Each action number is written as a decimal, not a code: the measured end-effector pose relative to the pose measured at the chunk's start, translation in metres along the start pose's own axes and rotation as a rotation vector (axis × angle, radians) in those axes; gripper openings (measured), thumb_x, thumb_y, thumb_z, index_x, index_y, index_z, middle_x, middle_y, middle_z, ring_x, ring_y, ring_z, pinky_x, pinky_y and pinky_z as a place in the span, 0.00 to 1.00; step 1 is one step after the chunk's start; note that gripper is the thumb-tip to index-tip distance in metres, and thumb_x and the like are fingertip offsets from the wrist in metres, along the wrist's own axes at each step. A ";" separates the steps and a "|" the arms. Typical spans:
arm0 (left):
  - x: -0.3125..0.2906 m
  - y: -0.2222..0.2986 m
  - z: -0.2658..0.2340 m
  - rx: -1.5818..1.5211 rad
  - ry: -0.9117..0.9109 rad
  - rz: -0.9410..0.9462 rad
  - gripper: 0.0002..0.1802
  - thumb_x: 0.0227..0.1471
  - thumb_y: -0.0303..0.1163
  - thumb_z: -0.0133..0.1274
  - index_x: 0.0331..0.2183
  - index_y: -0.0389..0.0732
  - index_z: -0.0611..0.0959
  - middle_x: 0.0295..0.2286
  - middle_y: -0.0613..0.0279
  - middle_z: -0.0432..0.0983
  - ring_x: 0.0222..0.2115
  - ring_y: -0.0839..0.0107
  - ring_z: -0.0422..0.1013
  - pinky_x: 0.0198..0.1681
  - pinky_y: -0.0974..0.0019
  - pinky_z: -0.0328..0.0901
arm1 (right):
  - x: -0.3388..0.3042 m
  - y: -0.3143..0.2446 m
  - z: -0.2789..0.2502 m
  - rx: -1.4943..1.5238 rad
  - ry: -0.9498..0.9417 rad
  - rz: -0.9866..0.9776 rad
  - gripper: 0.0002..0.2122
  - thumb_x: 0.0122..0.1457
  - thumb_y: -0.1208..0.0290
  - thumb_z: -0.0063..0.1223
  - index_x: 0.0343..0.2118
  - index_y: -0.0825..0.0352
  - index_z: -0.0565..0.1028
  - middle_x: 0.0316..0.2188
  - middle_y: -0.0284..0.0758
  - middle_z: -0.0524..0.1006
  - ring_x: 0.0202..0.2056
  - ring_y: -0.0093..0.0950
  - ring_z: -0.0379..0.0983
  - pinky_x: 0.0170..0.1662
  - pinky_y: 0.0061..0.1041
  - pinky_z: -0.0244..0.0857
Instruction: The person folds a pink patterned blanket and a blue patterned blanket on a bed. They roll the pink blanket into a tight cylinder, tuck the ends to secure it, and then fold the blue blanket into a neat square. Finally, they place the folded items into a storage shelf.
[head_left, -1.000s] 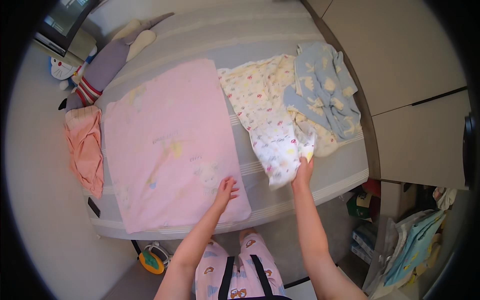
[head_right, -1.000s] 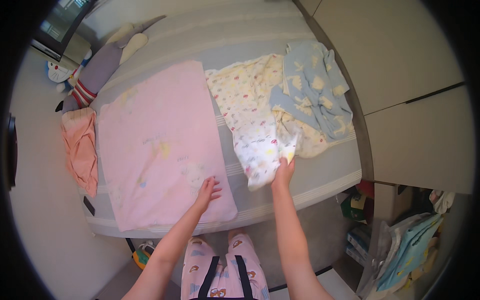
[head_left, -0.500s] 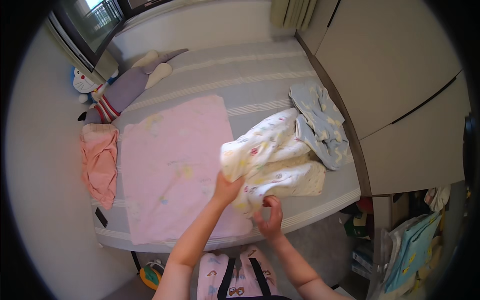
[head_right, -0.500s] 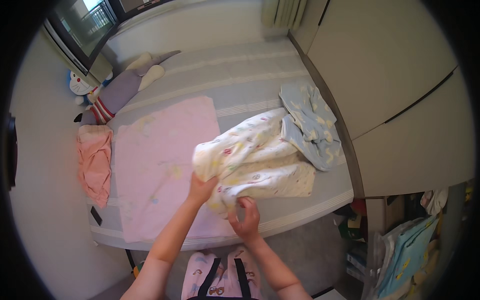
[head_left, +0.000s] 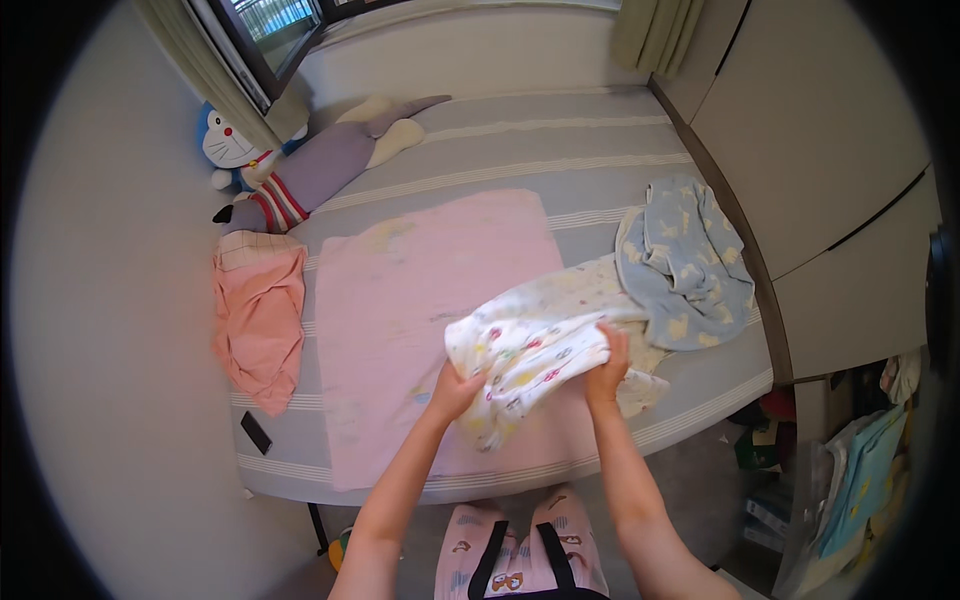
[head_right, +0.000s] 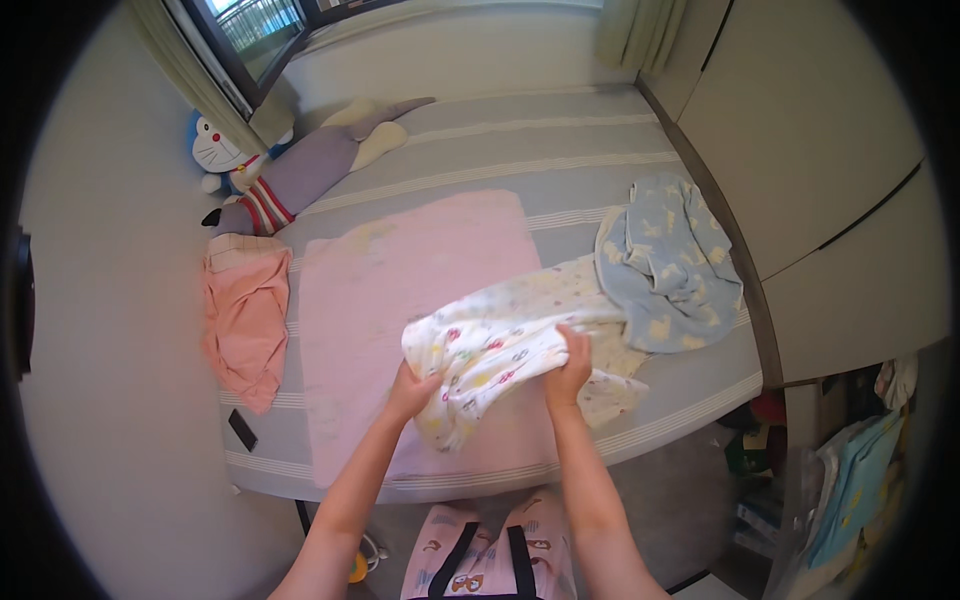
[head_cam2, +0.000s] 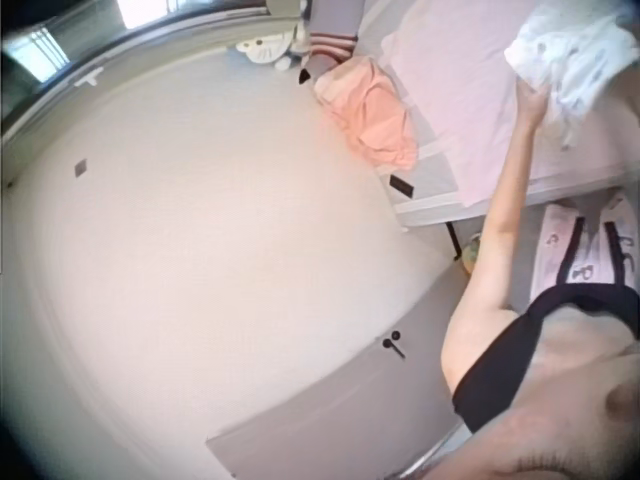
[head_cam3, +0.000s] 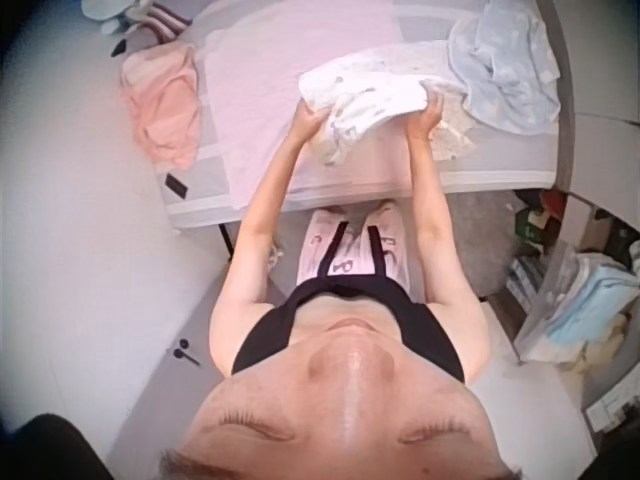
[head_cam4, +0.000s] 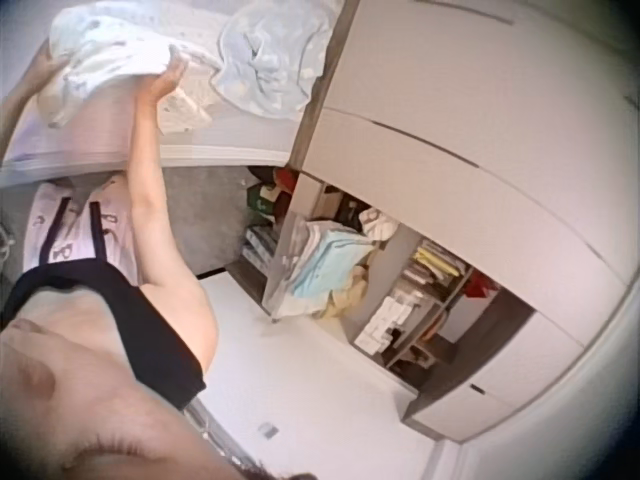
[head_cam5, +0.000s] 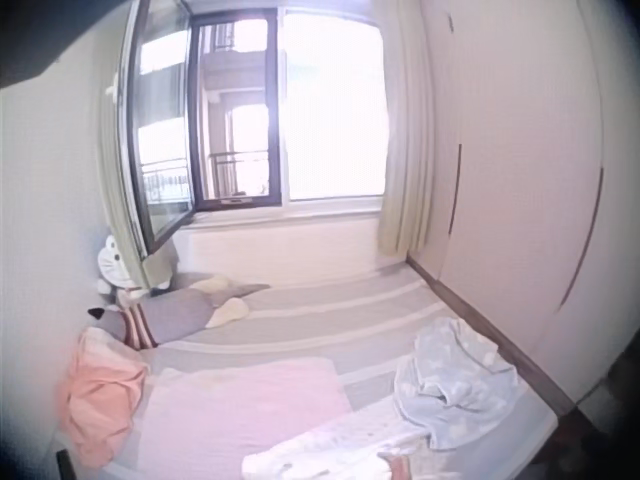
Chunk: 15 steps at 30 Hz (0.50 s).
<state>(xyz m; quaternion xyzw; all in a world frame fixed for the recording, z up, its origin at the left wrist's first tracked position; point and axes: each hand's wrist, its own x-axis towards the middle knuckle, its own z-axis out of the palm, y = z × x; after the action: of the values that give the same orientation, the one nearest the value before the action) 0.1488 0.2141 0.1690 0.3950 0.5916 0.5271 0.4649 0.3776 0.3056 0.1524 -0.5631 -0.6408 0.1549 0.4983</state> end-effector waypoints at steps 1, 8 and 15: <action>0.004 0.010 -0.012 0.021 -0.023 0.048 0.23 0.37 0.25 0.51 0.40 0.31 0.71 0.37 0.56 0.72 0.38 0.68 0.68 0.41 0.67 0.63 | 0.007 -0.026 -0.002 0.061 0.056 -0.037 0.12 0.44 0.75 0.49 0.34 0.66 0.73 0.27 0.38 0.69 0.31 0.36 0.67 0.34 0.29 0.61; -0.048 0.031 -0.139 0.092 0.109 0.199 0.22 0.36 0.21 0.48 0.40 0.32 0.73 0.37 0.57 0.73 0.38 0.68 0.69 0.42 0.66 0.63 | -0.050 -0.153 0.007 0.234 -0.168 -0.398 0.10 0.37 0.71 0.55 0.27 0.63 0.76 0.14 0.33 0.64 0.21 0.32 0.65 0.25 0.28 0.60; -0.140 -0.136 -0.225 0.168 0.195 -0.283 0.26 0.34 0.21 0.48 0.43 0.32 0.70 0.39 0.56 0.70 0.41 0.68 0.66 0.44 0.68 0.60 | -0.214 -0.090 0.063 -0.205 -1.244 -0.172 0.17 0.37 0.68 0.54 0.36 0.56 0.74 0.24 0.35 0.72 0.29 0.34 0.71 0.29 0.33 0.65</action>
<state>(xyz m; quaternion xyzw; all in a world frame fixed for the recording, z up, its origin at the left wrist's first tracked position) -0.0294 0.0040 0.0554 0.2923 0.7256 0.4409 0.4402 0.2478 0.1125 0.0929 -0.3594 -0.8648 0.3505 -0.0128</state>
